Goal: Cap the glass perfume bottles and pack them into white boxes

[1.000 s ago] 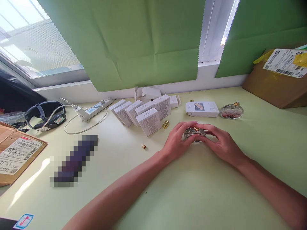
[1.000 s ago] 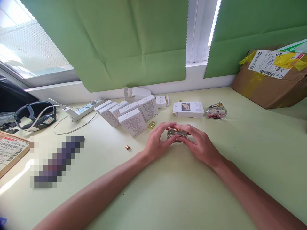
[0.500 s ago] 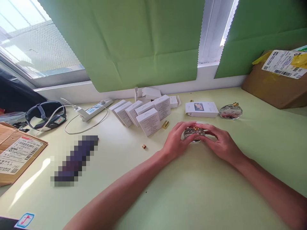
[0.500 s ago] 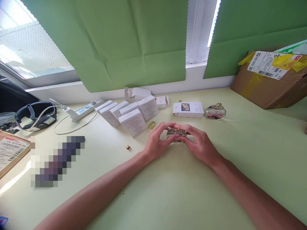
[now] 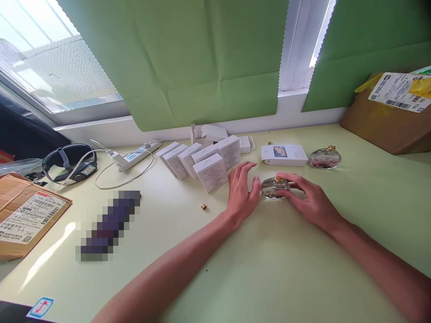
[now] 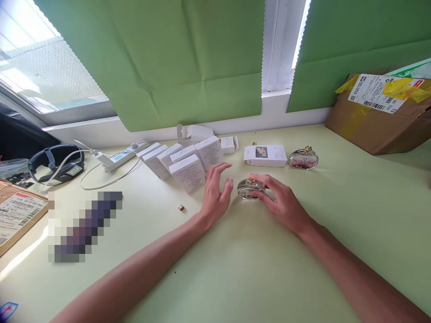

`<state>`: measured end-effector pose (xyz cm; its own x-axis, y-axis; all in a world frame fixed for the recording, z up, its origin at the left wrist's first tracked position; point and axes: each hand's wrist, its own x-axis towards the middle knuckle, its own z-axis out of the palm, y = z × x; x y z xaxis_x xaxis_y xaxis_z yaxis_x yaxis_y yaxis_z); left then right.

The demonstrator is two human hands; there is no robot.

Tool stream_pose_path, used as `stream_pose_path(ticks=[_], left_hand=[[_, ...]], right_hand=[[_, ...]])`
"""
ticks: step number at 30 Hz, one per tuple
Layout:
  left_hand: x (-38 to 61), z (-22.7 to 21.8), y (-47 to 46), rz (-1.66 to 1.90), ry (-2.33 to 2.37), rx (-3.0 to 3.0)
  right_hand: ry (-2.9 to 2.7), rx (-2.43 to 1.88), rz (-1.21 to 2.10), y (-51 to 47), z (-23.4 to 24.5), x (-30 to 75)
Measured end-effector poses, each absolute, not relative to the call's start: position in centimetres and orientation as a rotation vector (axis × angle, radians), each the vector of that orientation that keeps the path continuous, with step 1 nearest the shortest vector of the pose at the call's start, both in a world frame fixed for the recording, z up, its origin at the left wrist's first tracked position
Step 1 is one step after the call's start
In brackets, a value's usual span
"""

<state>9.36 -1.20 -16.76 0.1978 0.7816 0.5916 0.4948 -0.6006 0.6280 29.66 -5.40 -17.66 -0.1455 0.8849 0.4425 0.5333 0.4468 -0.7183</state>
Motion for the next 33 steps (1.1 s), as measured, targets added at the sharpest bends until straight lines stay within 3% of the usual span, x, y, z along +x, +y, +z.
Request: stream_pose_path(ticks=[8,15,22,27,33], left_hand=[[9.3,-18.0,-0.5,0.993,1.494,2.209],[8.9,-18.1,-0.1,0.99,1.317,2.128],[9.1,-17.7,0.0,0.909,1.444,2.12],[9.3,-17.2,-0.2,1.022,1.353,2.002],[10.1,-15.7,-1.3,1.365,0.917,1.951]], right_hand=[[-1.662,-1.374,0.7,-4.9,-17.8,30.0],[-1.649,-1.388,0.849,-4.5,-17.9,30.4],[-1.638,-1.381,0.861,-4.4,-18.1,30.5],[-1.633,-1.381,0.844,-4.5,-18.1,30.4],[-1.668,-1.363,0.825,-4.8,-17.4,30.0]])
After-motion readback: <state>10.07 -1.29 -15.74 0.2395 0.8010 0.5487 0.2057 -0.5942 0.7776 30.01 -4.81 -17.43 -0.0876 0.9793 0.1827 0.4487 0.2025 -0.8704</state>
